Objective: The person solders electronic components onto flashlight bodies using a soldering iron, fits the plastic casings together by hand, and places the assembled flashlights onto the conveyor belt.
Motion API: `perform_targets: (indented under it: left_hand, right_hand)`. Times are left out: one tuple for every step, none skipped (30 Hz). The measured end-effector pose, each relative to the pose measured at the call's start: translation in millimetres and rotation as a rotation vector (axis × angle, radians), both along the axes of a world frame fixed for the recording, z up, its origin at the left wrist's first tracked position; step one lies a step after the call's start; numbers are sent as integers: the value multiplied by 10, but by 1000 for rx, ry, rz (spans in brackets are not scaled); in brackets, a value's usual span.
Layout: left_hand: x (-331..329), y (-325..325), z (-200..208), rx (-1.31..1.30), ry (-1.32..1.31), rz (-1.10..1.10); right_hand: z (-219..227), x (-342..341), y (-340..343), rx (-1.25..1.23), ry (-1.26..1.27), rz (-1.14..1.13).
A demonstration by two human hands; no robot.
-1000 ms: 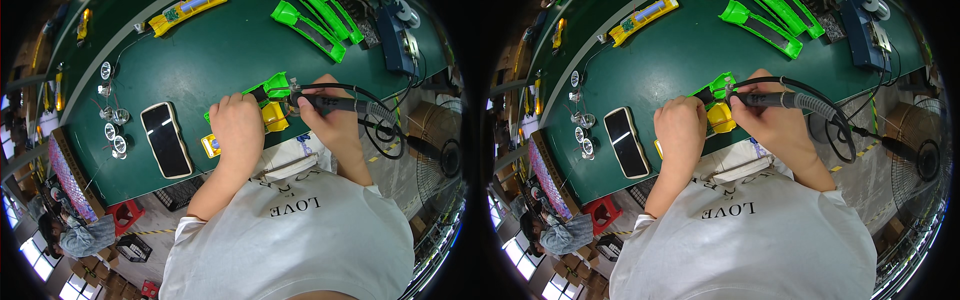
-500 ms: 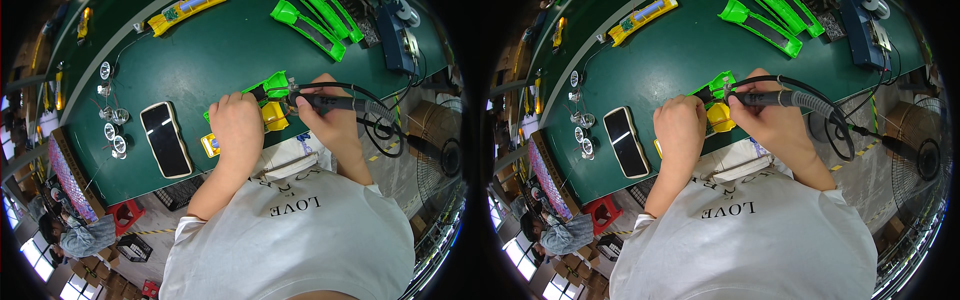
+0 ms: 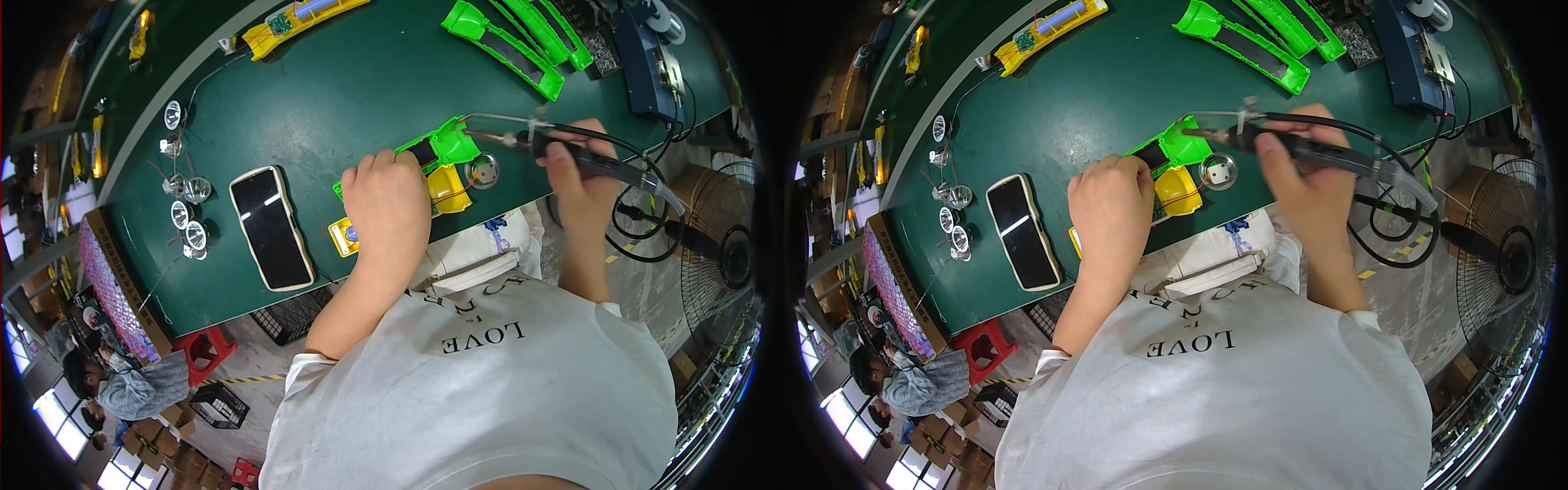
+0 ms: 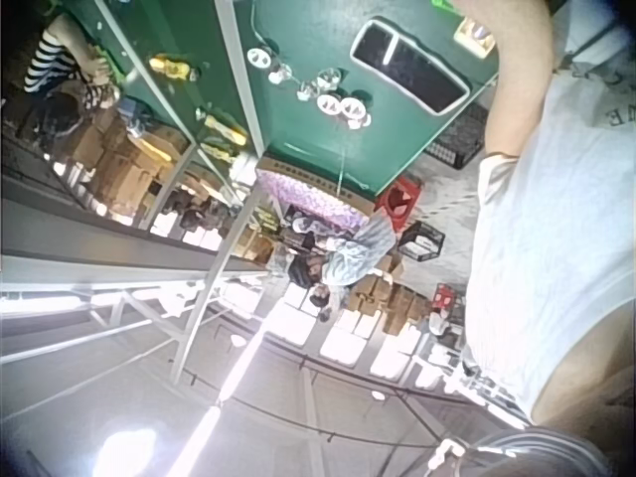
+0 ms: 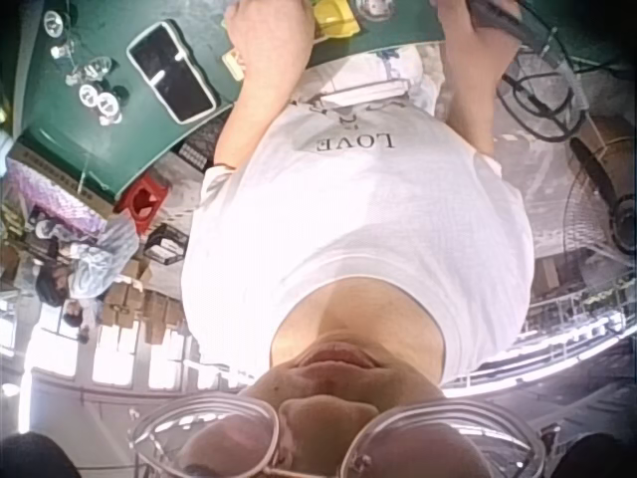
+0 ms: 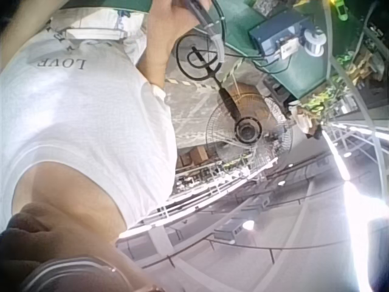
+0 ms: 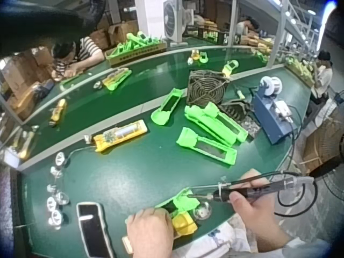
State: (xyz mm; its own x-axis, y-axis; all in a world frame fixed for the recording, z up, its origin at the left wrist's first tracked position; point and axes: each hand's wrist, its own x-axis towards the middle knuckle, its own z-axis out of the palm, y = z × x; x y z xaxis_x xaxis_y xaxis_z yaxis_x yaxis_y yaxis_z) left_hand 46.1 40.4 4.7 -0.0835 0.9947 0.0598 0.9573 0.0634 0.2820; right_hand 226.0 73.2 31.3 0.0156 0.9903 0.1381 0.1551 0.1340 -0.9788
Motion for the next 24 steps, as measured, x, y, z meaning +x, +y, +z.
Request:
perform_targets:
  left_hand:
    - [8, 5, 4, 0, 6, -4]
    - [8, 5, 4, 1, 6, -3]
    - [7, 4, 3, -4, 10, -2]
    - [7, 6, 1, -8, 13, -2]
    - [7, 7, 1, -7, 13, -2]
    - [7, 7, 1, -7, 13, 0]
    - [5, 8, 3, -7, 14, 2]
    - [6, 6, -6, -7, 15, -1]
    - [5, 1, -22, 2, 1, 2]
    - [3, -2, -30, 10, -13, 3]
    - [2, -5, -27, 10, -12, -1]
    - [-1, -11, -22, 12, -37, 3]
    - [1, -13, -16, 14, -62, 3]
    - [-4, -16, -12, 14, -61, -3]
    - [-13, -21, -8, 18, -91, 0]
    - [-18, -26, -7, 22, -119, 5]
    - [-21, -30, -1, 23, -117, 2]
    - [-26, -34, 8, 12, -115, 5]
    - [-32, -40, 22, 0, -114, 8]
    - [-42, -49, 42, 1, -111, 9]
    - [-56, -61, 69, 13, -170, 23]
    - [-56, -66, 95, 24, -231, 31]
    - [-73, -78, 150, 86, -300, 34]
    - [-112, -111, 262, 147, -369, 37]
  right_hand:
    - [-24, 114, 5, -44, 74, -10]
    - [-60, 195, 13, -88, 149, -16]
    - [-125, 236, 33, -82, 284, -39]
    - [-182, 269, 41, -81, 285, -39]
    - [-239, 301, 43, -125, 412, -67]
    - [-311, 346, 42, -169, 540, -95]
    - [-425, 430, 42, -195, 550, -64]
    - [-518, 475, 32, -194, 551, -66]
    - [-600, 507, 22, -216, 610, -55]
    - [-646, 524, 19, -238, 668, -46]
    - [-665, 529, 25, -238, 669, -49]
    - [-679, 532, 32, -210, 689, -36]
    - [-688, 541, 41, -182, 709, -25]
    - [-695, 537, 65, -180, 711, -31]
    - [-702, 519, 98, -174, 711, -28]
    - [-714, 508, 127, -168, 711, -24]
    - [-725, 503, 144, -167, 709, -17]
    - [-731, 493, 158, -165, 712, -18]
    - [-731, 483, 169, -159, 708, -19]
    - [-730, 476, 179, -152, 706, -19]
    - [-731, 469, 187, -151, 710, -17]
    - [-737, 487, 188, -148, 718, 1]
    - [-752, 517, 187, -144, 721, 12]
    - [-764, 533, 187, -140, 718, 2]
